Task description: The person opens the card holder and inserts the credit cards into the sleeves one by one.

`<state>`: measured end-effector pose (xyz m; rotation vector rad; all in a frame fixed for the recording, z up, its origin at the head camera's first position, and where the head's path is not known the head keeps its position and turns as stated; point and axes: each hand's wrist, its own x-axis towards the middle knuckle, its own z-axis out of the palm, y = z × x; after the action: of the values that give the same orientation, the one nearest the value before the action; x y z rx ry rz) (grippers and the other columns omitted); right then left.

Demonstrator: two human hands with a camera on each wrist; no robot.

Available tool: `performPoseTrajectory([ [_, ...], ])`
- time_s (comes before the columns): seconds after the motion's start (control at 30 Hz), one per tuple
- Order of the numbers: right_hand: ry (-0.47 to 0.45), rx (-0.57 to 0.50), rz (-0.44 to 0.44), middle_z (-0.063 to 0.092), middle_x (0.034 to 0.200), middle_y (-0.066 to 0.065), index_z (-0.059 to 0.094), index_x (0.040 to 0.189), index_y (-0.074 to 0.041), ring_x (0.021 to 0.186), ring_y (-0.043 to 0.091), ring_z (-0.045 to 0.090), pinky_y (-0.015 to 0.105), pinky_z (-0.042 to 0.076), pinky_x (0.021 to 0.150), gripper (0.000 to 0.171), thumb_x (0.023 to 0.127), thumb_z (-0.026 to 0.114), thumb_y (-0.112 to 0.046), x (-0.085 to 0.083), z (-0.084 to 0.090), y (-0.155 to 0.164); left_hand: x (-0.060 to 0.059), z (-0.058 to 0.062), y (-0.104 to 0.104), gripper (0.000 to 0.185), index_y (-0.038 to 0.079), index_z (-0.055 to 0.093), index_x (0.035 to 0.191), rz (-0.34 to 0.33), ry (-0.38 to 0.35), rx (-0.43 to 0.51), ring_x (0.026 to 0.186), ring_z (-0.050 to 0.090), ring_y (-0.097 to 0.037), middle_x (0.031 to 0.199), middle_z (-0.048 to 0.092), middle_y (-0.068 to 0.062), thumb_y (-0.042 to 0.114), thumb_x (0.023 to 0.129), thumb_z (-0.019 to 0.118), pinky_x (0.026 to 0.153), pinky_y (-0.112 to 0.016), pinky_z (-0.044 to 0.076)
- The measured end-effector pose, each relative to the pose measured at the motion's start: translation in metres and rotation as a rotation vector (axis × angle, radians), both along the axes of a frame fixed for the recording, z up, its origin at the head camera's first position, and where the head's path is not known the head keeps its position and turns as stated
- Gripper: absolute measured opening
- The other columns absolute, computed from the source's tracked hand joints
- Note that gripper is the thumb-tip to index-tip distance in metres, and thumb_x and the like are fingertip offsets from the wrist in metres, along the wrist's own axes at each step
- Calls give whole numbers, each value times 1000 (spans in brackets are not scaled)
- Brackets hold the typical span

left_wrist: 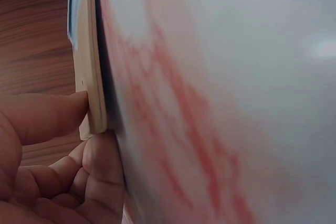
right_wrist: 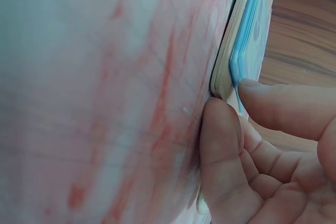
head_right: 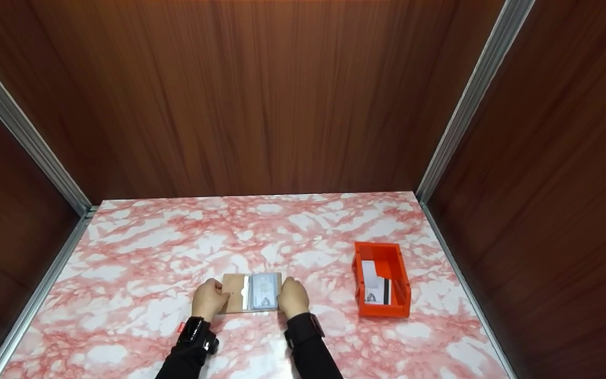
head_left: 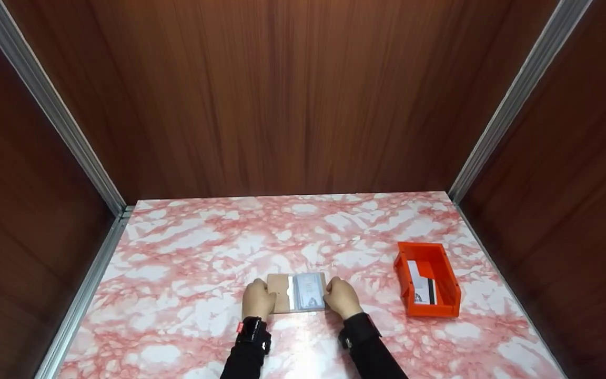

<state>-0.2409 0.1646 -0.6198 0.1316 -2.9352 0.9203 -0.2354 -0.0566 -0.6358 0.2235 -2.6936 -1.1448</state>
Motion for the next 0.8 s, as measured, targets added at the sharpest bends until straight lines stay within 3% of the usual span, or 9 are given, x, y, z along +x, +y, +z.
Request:
performPoseTrajectory([
  [0.3, 96, -10, 14, 56, 72, 7, 57, 82, -2, 68, 28, 57, 43, 50, 67, 13, 81, 70, 1, 1, 7, -4, 1, 1, -1, 17, -1, 60, 80, 4, -10, 9, 73, 60, -34, 74, 58, -12, 4, 74, 75, 71, -48, 49],
  [0.8, 92, 46, 40, 61, 79, 10, 63, 86, -1, 73, 29, 61, 44, 50, 69, 9, 82, 71, -3, -11, 13, -6, -1, -1, 0, 17, -3, 62, 82, 14, -7, 12, 77, 63, -36, 77, 62, -16, 2, 72, 74, 74, -49, 50],
])
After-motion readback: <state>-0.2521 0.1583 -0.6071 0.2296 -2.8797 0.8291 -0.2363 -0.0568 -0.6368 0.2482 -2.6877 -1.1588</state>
